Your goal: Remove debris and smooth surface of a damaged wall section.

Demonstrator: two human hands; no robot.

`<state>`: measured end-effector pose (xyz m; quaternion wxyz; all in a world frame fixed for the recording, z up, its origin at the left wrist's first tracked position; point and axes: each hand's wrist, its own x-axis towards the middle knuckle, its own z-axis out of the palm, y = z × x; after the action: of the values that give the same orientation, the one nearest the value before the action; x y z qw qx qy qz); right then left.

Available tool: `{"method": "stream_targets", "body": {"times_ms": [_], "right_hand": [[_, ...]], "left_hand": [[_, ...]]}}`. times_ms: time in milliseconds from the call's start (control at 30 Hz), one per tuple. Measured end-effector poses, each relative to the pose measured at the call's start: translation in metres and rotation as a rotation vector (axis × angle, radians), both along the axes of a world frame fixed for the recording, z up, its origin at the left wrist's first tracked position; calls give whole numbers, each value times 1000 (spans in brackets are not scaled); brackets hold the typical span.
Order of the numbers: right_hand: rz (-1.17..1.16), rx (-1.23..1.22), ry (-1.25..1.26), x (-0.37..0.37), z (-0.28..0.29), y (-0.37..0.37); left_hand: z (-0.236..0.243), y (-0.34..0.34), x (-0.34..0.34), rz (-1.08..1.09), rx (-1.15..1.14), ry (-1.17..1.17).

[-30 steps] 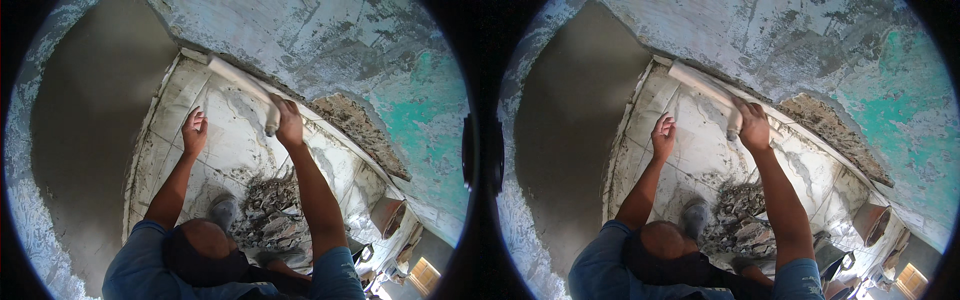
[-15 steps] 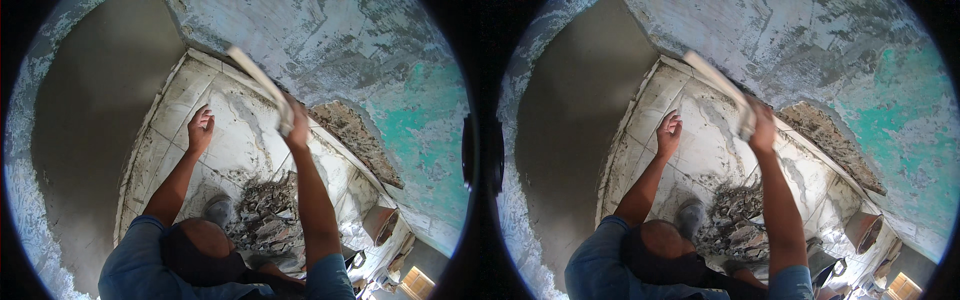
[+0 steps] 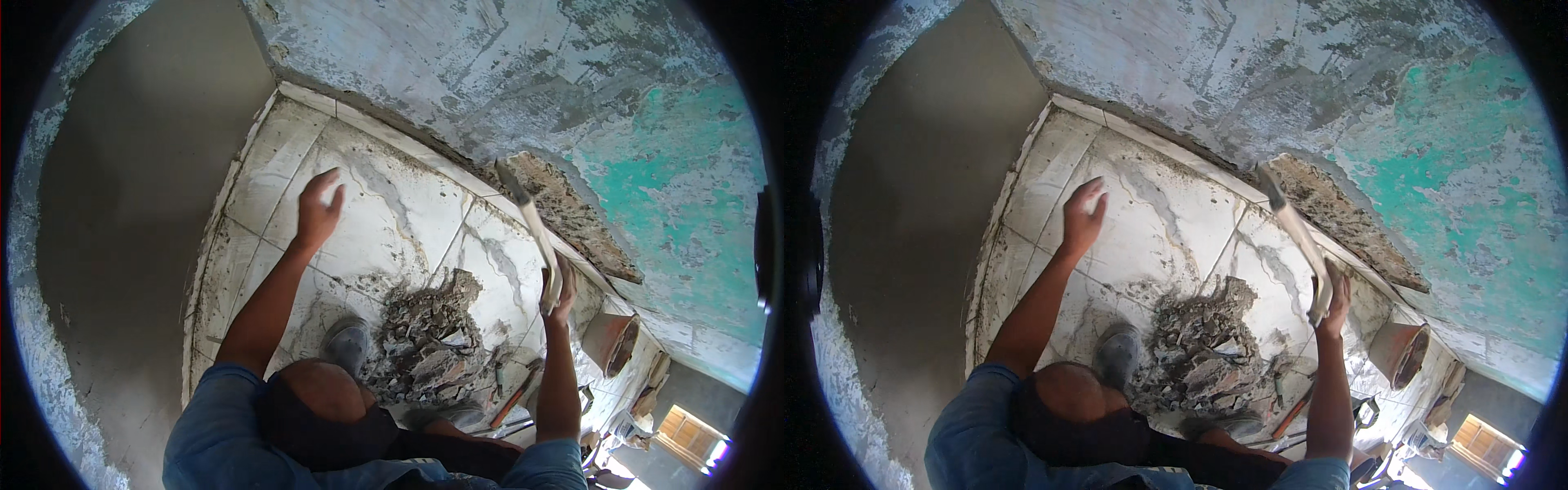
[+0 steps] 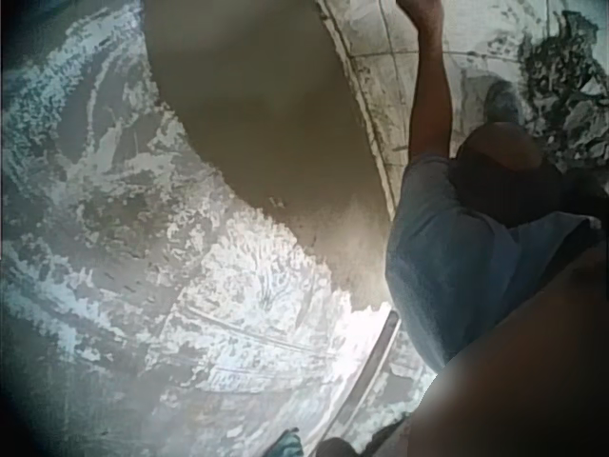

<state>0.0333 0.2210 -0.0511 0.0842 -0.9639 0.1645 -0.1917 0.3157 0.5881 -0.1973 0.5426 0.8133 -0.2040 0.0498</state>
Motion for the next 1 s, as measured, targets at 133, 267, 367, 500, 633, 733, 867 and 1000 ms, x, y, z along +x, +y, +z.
{"method": "stream_targets", "body": {"times_ms": [133, 267, 367, 500, 633, 733, 867, 1000], "right_hand": [[63, 285, 130, -51, -3, 15], [26, 357, 190, -89, -24, 39], [-81, 417, 222, -113, -33, 42], [-82, 367, 232, -125, -41, 22], [-72, 217, 231, -95, -58, -11], [-110, 145, 305, -42, -85, -24], [-3, 116, 158, 14, -110, -12], [130, 165, 332, 6, -98, 13]], "left_hand": [[21, -77, 21, -161, 96, -204], [38, -145, 15, -36, 130, -375], [37, -162, -6, -115, 153, -429], [17, -157, -45, -346, 272, -436], [-2, -149, -65, -436, 291, -296], [-9, -146, -65, -481, 268, -253], [-12, -136, -58, -365, 222, -102], [-10, -114, -53, -419, 178, -129]]}}
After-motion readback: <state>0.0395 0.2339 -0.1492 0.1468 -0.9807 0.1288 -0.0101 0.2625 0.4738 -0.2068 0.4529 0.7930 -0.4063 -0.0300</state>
